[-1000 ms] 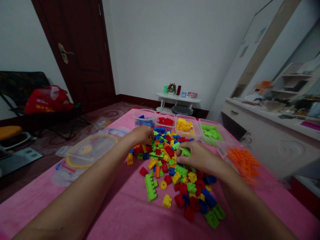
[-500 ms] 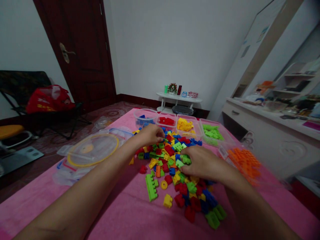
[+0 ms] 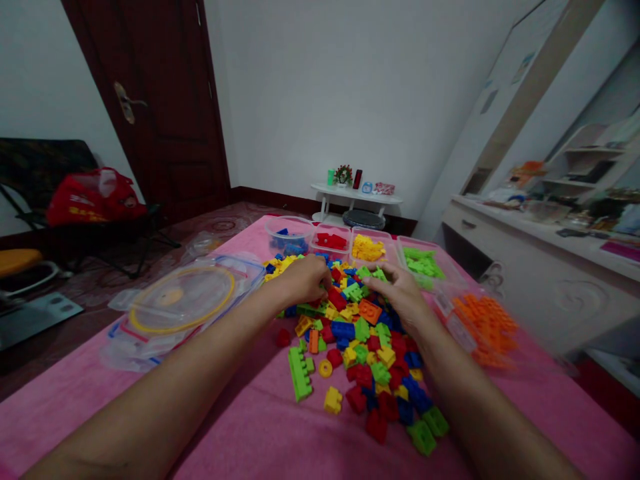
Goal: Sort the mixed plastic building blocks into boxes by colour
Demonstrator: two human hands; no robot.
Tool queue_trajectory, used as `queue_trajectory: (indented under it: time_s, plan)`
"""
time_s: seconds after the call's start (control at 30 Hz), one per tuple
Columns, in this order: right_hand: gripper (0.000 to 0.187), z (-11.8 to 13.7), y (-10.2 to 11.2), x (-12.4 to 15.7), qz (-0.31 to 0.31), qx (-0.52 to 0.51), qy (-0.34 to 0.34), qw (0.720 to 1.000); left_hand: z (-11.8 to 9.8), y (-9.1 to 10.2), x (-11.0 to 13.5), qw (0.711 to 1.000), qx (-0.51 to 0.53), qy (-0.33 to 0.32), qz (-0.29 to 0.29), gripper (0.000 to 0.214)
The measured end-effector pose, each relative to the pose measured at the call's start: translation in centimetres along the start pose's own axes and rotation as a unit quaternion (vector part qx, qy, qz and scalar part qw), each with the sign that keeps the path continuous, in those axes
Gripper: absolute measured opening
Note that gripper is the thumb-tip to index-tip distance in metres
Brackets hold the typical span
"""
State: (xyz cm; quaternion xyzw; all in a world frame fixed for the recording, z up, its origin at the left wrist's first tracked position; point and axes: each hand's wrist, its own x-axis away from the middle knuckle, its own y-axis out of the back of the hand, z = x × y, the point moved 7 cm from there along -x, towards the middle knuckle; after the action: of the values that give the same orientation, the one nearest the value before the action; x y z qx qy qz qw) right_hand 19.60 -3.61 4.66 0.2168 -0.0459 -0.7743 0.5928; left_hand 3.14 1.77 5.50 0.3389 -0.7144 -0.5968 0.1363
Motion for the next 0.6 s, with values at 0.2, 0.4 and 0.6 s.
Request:
queue_trajectory:
  time_s: [0.2, 0.4, 0.6]
  plan:
    - [0.028, -0.5, 0.0, -0.2, 0.016, 0.364, 0.044, 0.930, -2.3, -0.8, -0.2, 0.997, 0.010, -0.041, -0.060, 0.028]
    - [0.026, -0.2, -0.4, -0.2, 0.011, 0.326, 0.053, 0.944, -3.5, -1.9, -0.1, 0.998, 0.006, -0.017, -0.063, 0.032]
    - [0.023, -0.5, 1.0, -0.3, -0.051, -0.031, -0.053, 0.997, -2.8, -1.7, -0.1, 0.998, 0.015, 0.017, -0.055, 0.038]
